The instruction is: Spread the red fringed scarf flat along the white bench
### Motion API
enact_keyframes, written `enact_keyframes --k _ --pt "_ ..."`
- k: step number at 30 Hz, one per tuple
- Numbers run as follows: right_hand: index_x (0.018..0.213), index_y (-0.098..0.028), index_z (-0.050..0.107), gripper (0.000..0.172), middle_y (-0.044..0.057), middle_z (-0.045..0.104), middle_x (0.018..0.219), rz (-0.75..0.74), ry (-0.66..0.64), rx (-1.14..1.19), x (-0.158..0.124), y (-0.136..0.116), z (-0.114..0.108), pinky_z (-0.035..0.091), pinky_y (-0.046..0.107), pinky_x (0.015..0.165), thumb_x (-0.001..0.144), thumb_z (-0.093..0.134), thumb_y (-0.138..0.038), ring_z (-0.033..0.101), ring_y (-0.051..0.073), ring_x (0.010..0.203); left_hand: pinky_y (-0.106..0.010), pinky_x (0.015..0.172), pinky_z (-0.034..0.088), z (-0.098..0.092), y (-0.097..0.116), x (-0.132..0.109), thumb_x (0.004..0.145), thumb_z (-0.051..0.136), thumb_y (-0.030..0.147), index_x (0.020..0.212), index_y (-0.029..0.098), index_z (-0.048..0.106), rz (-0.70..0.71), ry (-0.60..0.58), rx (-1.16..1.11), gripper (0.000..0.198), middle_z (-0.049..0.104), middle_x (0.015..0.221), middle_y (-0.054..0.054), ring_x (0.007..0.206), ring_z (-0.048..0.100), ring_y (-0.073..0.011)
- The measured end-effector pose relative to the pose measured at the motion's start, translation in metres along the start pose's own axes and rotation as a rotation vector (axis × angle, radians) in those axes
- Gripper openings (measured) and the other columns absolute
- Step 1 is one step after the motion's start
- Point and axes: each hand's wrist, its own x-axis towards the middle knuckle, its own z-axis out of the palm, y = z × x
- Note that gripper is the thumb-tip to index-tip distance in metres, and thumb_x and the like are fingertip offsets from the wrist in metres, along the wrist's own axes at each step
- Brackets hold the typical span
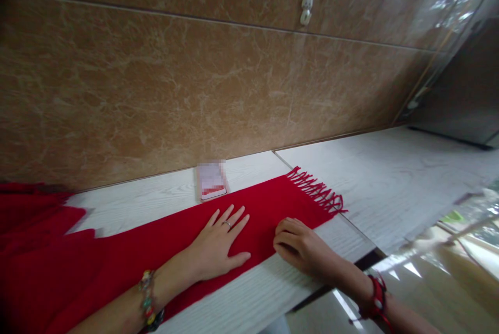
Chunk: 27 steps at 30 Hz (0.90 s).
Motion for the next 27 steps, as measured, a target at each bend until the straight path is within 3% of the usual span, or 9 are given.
enact_keyframes --k 2,5,7,9,12,16,20,24,27 --pt "0.082 -0.016 0.062 0.021 0.009 0.060 0.084 0.044 0.026 -0.015 0.008 0.001 0.001 0.048 0.029 0.074 0.086 0.041 -0.019 0.056 0.016 0.082 -0.050 0.105 0.008 0.002 0.001 0.000 0.076 0.032 0.065 0.137 0.019 0.019 -0.057 0.026 0.007 0.077 0.013 0.144 -0.008 0.132 0.006 -0.0281" --pt "0.111 -0.016 0.054 0.030 0.013 0.055 0.113 0.110 0.015 -0.106 0.024 0.000 0.007 0.043 0.038 0.089 0.085 0.045 -0.027 0.048 0.021 0.108 -0.049 0.105 0.009 0.006 0.001 0.000 0.070 0.030 0.073 0.137 0.011 0.017 -0.138 0.043 0.006 0.092 0.012 0.144 -0.012 0.131 0.006 -0.0296" --pt "0.127 -0.019 0.041 0.046 0.012 0.043 0.130 0.097 -0.100 -0.159 0.031 -0.002 0.012 0.035 0.046 0.096 0.084 0.047 -0.035 0.036 0.026 0.121 -0.044 0.106 0.011 0.007 -0.001 -0.001 0.073 0.027 0.071 0.137 0.008 0.017 -0.192 0.047 0.009 0.091 0.012 0.144 -0.014 0.132 0.008 -0.0273" --pt "0.132 -0.024 0.033 0.051 0.009 0.036 0.136 0.062 -0.230 -0.184 0.032 0.000 0.016 0.028 0.052 0.099 0.085 0.044 -0.040 0.027 0.028 0.126 -0.046 0.106 0.012 0.008 -0.004 -0.002 0.074 0.026 0.069 0.137 0.008 0.017 -0.275 0.061 0.036 0.088 0.012 0.144 -0.013 0.132 0.007 -0.0278" --pt "0.134 -0.028 0.027 0.049 0.007 0.030 0.139 0.081 -0.312 -0.210 0.025 0.009 0.017 0.023 0.056 0.099 0.088 0.037 -0.039 0.022 0.028 0.128 -0.053 0.104 0.010 0.008 -0.005 -0.004 0.070 0.031 0.071 0.137 0.010 0.018 -0.374 0.072 0.076 0.092 0.010 0.144 -0.013 0.131 0.004 -0.0325" --pt "0.136 -0.026 0.021 0.050 0.008 0.026 0.140 0.181 -0.334 -0.231 0.018 0.023 0.008 0.023 0.056 0.099 0.090 0.032 -0.039 0.018 0.028 0.129 -0.052 0.104 0.010 0.007 -0.003 -0.004 0.067 0.034 0.073 0.137 0.006 0.015 -0.413 0.039 0.068 0.099 0.005 0.143 -0.016 0.131 0.001 -0.0326" --pt "0.137 -0.026 0.018 0.051 0.007 0.020 0.143 0.149 -0.298 -0.221 0.039 0.011 0.009 0.020 0.054 0.101 0.090 0.031 -0.039 0.011 0.026 0.131 -0.056 0.102 0.009 0.008 0.001 -0.004 0.064 0.036 0.074 0.137 0.007 0.016 -0.491 0.058 0.081 0.101 0.005 0.143 -0.017 0.129 -0.001 -0.0373" --pt "0.136 -0.025 0.022 0.050 0.006 0.025 0.141 0.040 -0.335 -0.183 0.068 -0.007 0.022 0.018 0.053 0.102 0.090 0.030 -0.040 0.013 0.026 0.131 -0.057 0.102 0.008 0.009 0.002 -0.005 0.065 0.035 0.074 0.136 0.008 0.020 -0.502 0.061 0.075 0.098 0.006 0.143 -0.017 0.129 0.001 -0.0372" --pt "0.136 -0.026 0.024 0.048 0.006 0.027 0.141 0.045 -0.347 -0.185 0.070 0.005 0.028 0.018 0.053 0.102 0.090 0.029 -0.040 0.016 0.025 0.130 -0.056 0.102 0.008 0.009 0.001 -0.005 0.065 0.035 0.074 0.137 0.008 0.019 -0.500 0.064 0.071 0.099 0.006 0.143 -0.017 0.130 0.001 -0.0371"
